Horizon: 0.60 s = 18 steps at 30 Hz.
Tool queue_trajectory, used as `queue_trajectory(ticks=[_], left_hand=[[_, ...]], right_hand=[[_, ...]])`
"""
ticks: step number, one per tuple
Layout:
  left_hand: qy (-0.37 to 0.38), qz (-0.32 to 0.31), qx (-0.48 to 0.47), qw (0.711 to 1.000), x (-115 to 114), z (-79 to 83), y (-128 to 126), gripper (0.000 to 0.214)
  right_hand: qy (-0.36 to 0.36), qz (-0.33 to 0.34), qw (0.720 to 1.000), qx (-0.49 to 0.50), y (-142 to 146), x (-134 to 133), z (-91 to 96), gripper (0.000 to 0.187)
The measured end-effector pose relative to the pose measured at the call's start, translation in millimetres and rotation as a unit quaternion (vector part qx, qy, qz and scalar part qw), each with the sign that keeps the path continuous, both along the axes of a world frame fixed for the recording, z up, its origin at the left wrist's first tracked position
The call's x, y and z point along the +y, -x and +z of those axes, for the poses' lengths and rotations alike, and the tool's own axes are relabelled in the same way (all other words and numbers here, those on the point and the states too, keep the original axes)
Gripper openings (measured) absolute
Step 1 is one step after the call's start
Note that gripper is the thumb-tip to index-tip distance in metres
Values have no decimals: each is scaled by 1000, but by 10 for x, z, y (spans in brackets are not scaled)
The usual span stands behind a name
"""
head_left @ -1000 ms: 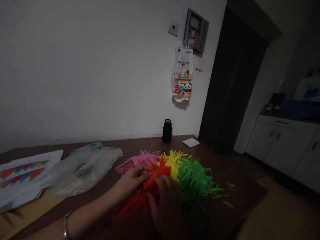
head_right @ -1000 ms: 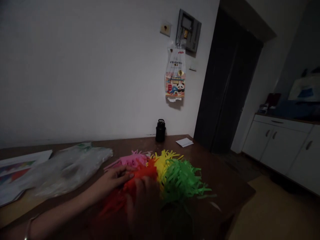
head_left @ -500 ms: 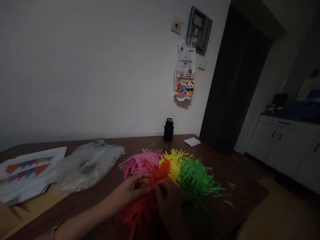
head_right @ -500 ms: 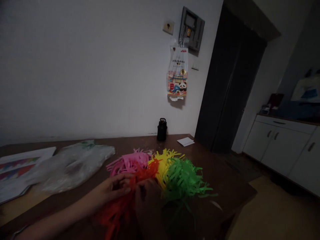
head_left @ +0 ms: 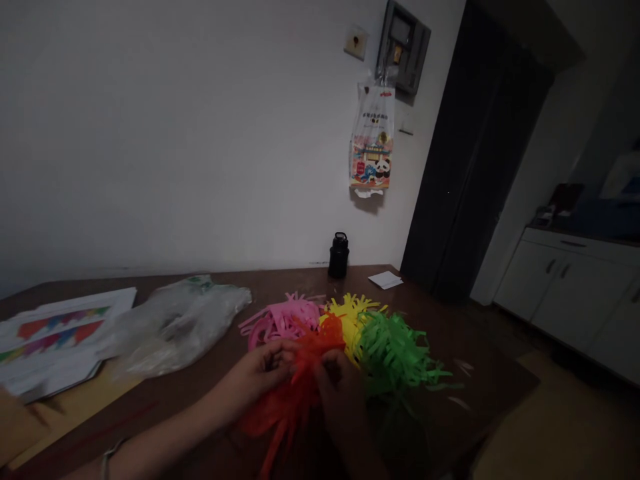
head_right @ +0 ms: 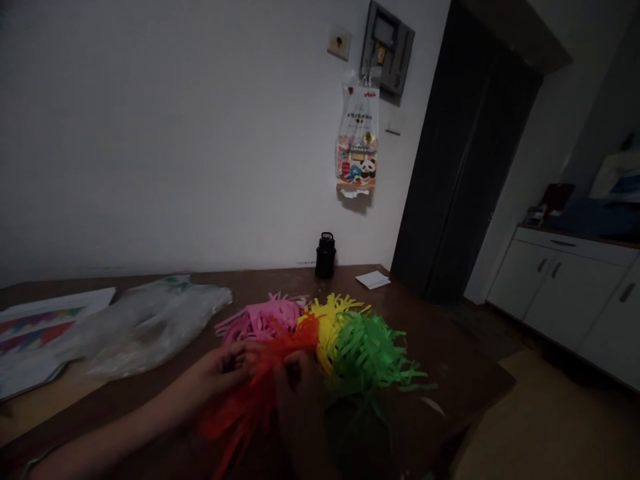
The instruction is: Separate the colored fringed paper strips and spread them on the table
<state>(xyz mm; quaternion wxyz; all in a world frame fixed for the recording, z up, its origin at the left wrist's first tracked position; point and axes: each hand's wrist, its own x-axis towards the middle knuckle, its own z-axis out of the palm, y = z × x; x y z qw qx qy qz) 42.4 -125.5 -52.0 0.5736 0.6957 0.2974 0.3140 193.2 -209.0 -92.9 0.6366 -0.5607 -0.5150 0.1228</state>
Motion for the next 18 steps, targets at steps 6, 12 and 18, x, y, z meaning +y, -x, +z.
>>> queue_trajectory(ticks=[6,12,18], left_hand=[[-41,26,34,998,-28,95,53,30],[-97,40,70,992,-63,114,73,25],[-187,40,101,976,-158,142,69,18]], right_hand=[[-53,-48,997,-23,-61,12,-54,6],[-209,-76,948,-229,-3,-103,14,31],[-196,-81,913,-349,187,-188,112,49]])
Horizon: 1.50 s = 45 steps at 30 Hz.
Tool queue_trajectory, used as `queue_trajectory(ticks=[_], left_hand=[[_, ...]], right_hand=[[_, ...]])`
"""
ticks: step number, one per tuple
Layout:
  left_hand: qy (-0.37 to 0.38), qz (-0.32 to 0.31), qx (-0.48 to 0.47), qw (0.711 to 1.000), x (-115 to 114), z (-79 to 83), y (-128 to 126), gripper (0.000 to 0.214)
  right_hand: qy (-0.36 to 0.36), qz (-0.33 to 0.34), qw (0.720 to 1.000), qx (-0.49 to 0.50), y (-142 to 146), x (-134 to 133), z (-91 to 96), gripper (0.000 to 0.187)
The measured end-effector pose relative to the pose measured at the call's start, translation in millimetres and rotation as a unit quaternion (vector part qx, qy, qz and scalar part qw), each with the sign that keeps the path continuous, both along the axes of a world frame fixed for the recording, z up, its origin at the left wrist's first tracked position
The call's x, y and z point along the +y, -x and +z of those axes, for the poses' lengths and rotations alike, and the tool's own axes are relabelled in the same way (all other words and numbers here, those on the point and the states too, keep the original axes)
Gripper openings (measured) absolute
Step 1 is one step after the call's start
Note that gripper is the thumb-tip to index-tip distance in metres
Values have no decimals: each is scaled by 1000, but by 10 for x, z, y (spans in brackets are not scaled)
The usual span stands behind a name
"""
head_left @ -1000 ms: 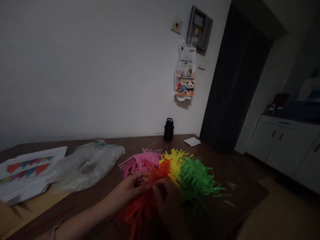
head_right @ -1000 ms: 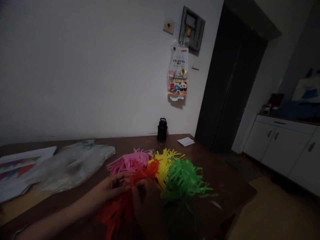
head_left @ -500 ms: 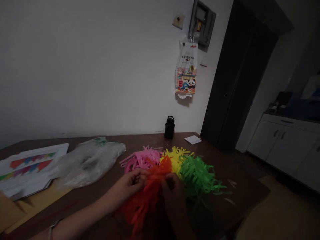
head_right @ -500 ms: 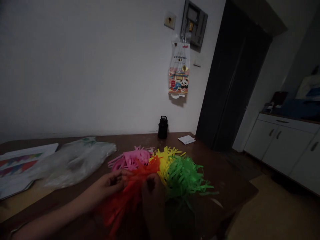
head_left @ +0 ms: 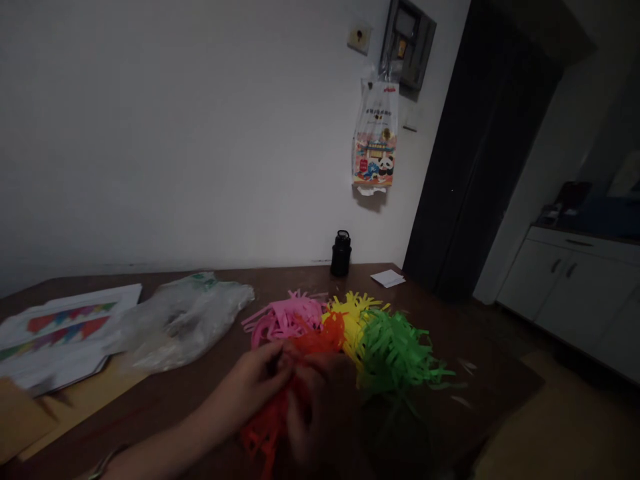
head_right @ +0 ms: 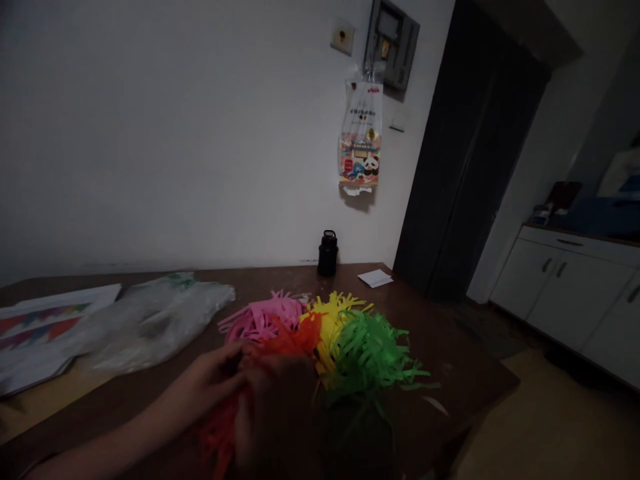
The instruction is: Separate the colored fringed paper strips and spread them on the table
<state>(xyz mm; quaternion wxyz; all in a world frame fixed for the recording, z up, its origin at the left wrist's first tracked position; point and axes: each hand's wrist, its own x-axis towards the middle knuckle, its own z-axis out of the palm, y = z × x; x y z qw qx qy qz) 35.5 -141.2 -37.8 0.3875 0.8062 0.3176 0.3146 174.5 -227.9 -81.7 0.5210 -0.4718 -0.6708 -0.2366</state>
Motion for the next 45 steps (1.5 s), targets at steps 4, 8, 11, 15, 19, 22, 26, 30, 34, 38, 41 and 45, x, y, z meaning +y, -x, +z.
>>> queue_trajectory(ticks=[4,8,11,15,19,22,26,30,34,38,41,45], left_hand=[[-44,-1,28,999,-116,40,-32,17],[-47,-1,23,999,-145,59,-48,18],[-8,-1,8,1000,-87,52,-43,17],[62,-2,-21,998,3,43,-34,21],[133,-11,-57,989,57,35,-20,26],[169,-16,-83,982,82,6,-11,29],[209,-21,-112,971,72,-41,-12,33],[241,-34,-134,961,40,-73,-18,33],[254,-50,-146,955,59,-124,-9,37],[261,-72,-148,951,86,-164,10,42],[267,-82,-145,949,82,-171,27,44],[266,-91,-147,948,85,-189,47,41]], right_hand=[[9,-100,995,-11,-5,101,-53,46],[-15,-121,992,-18,-111,195,-199,30],[19,-75,995,59,-123,226,-293,23],[79,-46,983,158,-73,208,-277,36],[125,12,989,80,-68,123,-170,19],[153,29,982,103,-44,61,-126,14],[192,25,969,153,25,32,-124,27],[212,83,959,169,27,54,-129,7],[216,101,951,195,-9,104,-150,16],[218,96,948,212,-22,150,-181,13],[232,99,944,213,-22,153,-170,15],[239,95,943,211,-19,132,-143,14]])
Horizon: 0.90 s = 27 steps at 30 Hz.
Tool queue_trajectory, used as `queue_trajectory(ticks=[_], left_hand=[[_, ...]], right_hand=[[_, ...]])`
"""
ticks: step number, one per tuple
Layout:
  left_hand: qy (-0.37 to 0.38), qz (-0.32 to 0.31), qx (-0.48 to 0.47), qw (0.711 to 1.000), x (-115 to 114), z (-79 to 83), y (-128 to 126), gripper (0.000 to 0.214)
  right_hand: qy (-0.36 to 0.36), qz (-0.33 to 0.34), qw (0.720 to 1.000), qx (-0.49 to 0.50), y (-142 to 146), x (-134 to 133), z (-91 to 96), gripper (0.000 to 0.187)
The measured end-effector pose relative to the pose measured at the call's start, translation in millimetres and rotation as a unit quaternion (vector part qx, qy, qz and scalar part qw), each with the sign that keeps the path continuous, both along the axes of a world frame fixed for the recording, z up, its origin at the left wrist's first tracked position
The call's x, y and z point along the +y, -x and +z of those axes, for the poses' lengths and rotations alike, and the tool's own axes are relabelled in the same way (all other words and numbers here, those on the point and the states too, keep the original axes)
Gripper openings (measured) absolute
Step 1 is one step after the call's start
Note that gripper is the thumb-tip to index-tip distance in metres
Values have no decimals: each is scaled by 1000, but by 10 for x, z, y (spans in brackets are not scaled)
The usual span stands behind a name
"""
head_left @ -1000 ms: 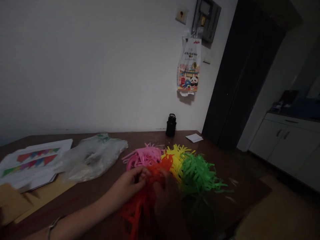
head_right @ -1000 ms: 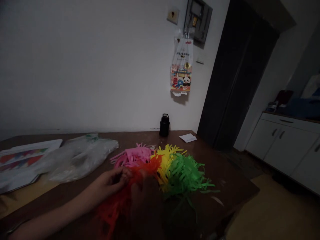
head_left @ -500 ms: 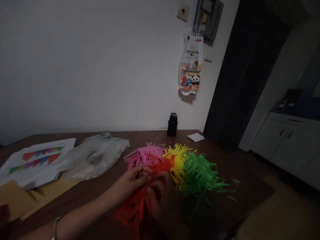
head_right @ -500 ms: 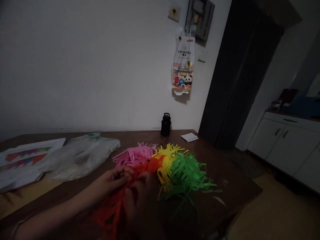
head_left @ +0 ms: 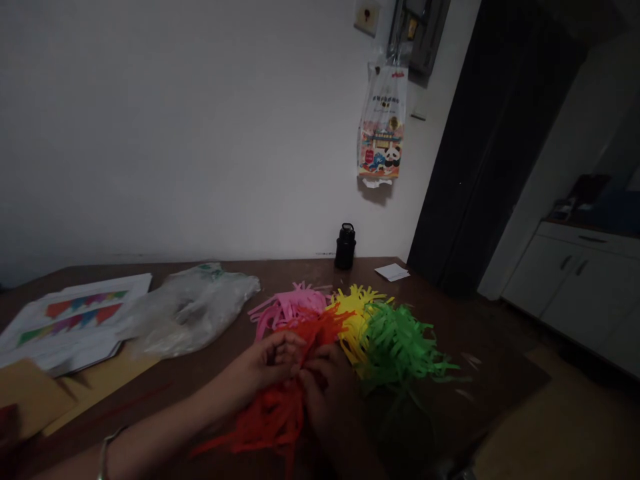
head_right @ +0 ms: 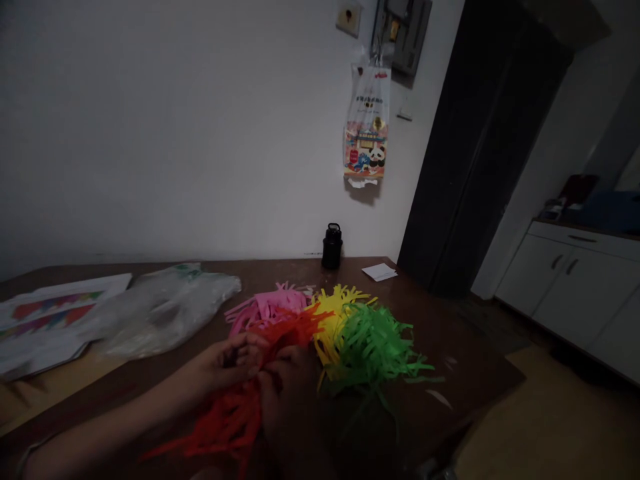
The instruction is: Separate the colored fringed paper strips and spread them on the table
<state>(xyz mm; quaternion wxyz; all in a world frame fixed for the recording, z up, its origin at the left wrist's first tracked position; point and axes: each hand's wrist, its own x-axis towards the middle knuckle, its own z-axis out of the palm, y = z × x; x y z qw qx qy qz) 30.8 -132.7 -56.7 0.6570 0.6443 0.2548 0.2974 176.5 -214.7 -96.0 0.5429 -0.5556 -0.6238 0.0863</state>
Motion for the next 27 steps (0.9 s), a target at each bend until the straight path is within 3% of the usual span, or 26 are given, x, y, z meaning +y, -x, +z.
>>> queue_trajectory(ticks=[13,27], left_hand=[[-22,-1,5,1000,23,-37,23,34],[-17,10,14,1000,-50,23,15,32]], right_hand=[[-18,7,1000,-8,-33,18,-71,5],[10,54,998,44,-78,-18,33,18]])
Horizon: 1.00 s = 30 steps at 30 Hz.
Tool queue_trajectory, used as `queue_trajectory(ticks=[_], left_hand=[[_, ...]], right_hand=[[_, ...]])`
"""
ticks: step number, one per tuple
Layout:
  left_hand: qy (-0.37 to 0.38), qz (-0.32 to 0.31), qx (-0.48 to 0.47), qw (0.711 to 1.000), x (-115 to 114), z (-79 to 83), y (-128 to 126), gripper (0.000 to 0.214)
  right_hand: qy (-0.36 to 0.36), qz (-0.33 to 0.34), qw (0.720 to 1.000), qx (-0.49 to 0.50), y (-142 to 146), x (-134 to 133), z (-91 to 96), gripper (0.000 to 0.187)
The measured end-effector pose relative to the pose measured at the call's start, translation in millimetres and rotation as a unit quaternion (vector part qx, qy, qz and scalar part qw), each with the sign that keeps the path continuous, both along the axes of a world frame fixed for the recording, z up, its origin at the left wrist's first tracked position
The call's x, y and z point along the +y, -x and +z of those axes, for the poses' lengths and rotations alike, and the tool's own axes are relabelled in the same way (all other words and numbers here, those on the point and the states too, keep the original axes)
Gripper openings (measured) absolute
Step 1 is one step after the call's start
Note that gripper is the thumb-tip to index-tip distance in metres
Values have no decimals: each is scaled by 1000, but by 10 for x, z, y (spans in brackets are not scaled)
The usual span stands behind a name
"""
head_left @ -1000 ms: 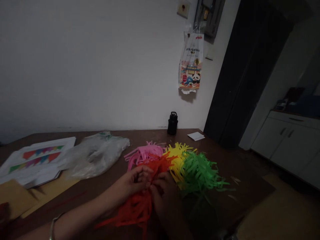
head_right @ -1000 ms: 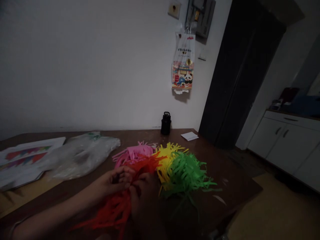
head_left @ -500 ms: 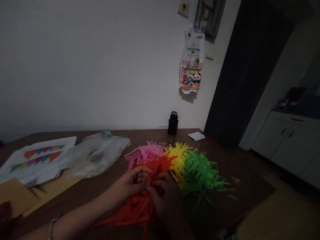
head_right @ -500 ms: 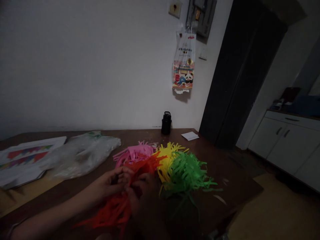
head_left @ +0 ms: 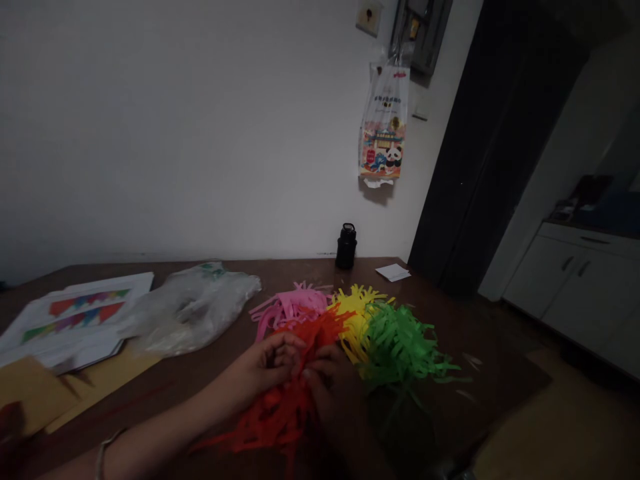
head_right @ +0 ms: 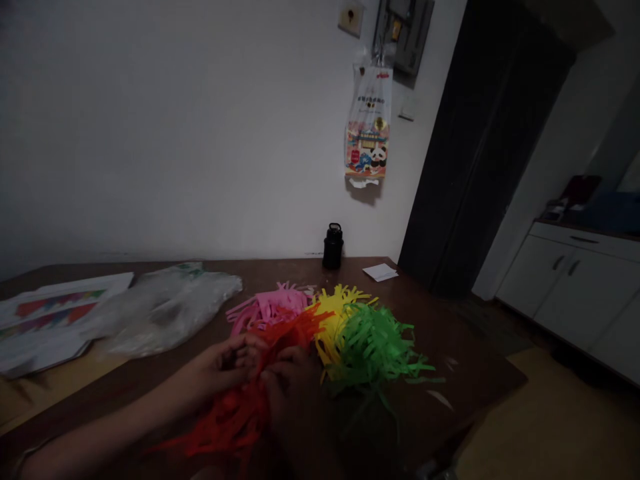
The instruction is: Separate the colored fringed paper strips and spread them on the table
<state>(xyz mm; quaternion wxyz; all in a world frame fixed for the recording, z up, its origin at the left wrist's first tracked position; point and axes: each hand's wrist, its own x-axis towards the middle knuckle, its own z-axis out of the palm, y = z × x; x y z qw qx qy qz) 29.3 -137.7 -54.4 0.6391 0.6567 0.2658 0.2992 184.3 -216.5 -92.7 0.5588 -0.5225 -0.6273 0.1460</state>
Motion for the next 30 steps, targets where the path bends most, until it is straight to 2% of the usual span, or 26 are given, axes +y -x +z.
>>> queue_trajectory(ticks=[13,20,30], left_hand=[[7,1,-2,1000,4,11,2,31],[14,-8,-7,1000,-8,9,2,33],[13,-3,-12,1000,10,-28,3,31]], right_hand=[[19,8,1000,-11,-22,-4,15,21],[31,2,999,18,5,-13,45,16],[16,-3,1000,14,-2,-10,29,18]])
